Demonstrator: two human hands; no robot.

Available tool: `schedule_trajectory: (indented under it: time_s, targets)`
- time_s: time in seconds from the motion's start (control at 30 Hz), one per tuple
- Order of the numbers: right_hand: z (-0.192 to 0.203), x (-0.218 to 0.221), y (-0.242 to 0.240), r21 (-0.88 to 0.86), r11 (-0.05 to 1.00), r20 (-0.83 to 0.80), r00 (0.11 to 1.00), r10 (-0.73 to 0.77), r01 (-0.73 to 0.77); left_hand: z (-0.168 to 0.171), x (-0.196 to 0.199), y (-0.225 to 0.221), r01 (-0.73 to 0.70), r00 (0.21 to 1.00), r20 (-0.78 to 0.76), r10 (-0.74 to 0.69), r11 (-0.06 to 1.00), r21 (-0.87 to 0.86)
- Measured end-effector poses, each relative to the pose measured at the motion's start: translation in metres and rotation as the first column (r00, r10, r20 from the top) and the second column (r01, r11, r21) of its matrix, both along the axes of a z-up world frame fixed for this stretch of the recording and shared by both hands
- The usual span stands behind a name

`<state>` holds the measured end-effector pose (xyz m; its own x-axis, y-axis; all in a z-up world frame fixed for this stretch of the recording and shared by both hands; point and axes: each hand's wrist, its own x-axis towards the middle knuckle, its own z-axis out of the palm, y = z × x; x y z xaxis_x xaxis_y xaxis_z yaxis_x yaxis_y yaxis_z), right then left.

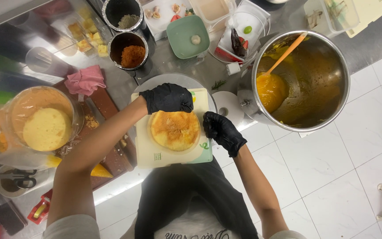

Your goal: The person pipes yellow glaze from a piping bag onto a round cake layer set on a cake board, spreading it across the surface. They then lift a second cake layer on top of the glazed layer and continue piping glaze over it, covering the top in a spiral pattern.

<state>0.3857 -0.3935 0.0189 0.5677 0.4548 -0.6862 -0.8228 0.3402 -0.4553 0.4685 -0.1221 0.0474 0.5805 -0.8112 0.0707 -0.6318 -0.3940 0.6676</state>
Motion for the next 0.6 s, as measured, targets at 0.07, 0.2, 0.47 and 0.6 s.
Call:
schedule_trajectory:
  time_s: [0.07,0.2,0.47,0.6]
  targets:
    - [-0.014,0.004,-0.001,-0.018,0.998,0.01,0.998,0.057,-0.056,0.009,-0.001,-0.003,-0.013,0.999,-0.033,0.016,0.996,0.09]
    - [-0.018,0.016,0.003,-0.079,0.977,0.011,0.979,0.201,-0.2,0.017,-0.001,-0.005,-0.045,0.996,-0.068,0.06,0.976,0.213]
    - [-0.011,0.039,0.004,-0.231,0.856,0.025,0.876,0.481,-0.463,0.008,-0.001,-0.006,-0.062,0.996,-0.056,0.073,0.983,0.174]
    - [-0.013,0.045,0.001,-0.267,0.785,0.04,0.807,0.589,-0.559,0.009,-0.001,-0.007,-0.066,0.994,-0.078,0.082,0.979,0.193]
